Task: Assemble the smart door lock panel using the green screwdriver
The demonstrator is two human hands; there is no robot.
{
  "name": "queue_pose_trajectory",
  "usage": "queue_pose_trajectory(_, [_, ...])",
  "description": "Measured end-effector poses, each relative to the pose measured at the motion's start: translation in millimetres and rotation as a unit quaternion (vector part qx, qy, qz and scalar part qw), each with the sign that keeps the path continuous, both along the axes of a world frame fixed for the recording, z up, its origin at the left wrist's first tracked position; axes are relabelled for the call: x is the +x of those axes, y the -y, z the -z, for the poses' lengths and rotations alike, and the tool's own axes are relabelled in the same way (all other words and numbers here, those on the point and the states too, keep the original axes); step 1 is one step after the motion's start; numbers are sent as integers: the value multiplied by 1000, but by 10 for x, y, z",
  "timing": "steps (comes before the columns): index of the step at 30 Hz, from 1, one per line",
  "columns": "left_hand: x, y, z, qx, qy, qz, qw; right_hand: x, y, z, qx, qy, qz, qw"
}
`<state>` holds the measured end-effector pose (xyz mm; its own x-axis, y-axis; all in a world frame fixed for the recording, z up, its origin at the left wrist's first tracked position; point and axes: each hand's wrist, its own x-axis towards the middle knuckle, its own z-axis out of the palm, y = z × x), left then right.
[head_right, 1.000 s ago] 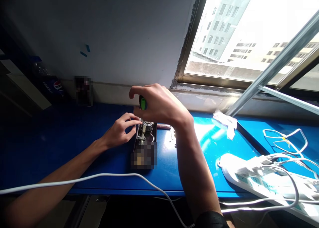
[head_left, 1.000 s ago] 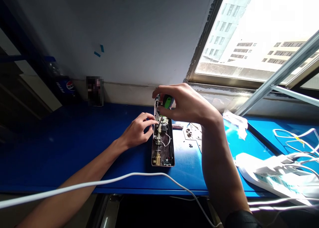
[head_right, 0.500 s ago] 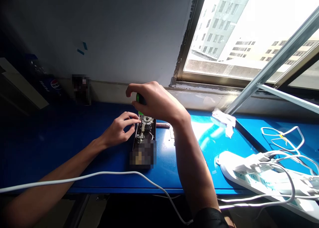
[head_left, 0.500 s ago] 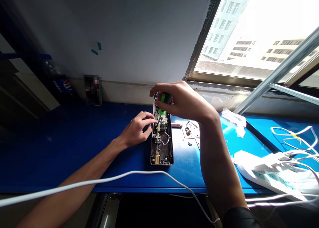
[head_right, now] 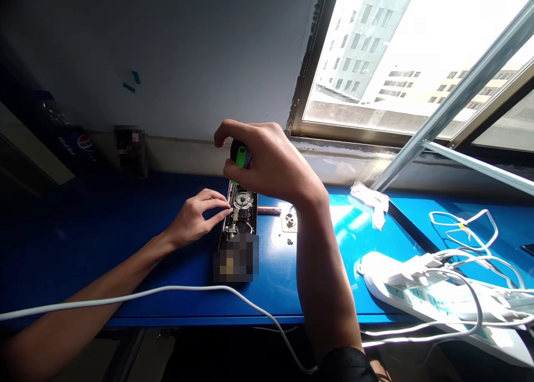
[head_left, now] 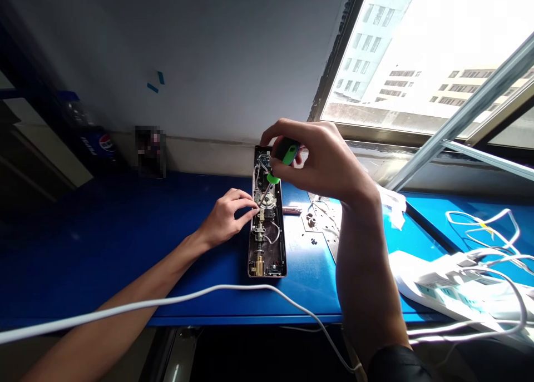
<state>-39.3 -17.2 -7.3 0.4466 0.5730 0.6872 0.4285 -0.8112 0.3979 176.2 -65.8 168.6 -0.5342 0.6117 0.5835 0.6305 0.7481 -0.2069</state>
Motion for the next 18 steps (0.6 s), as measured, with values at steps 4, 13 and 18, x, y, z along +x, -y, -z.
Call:
queue_pose_trajectory(4, [6,36,-39,15,-4,-6,1000,130,22,-54,-36,9,8,999])
queue_pose_trajectory(13, [445,87,-446,41,-143,136,979,730,100,-106,-180,68,131,973])
queue_pose_trajectory(18, [917,-51,-543,43,-317,183,929,991,108,-72,-250,77,179,948])
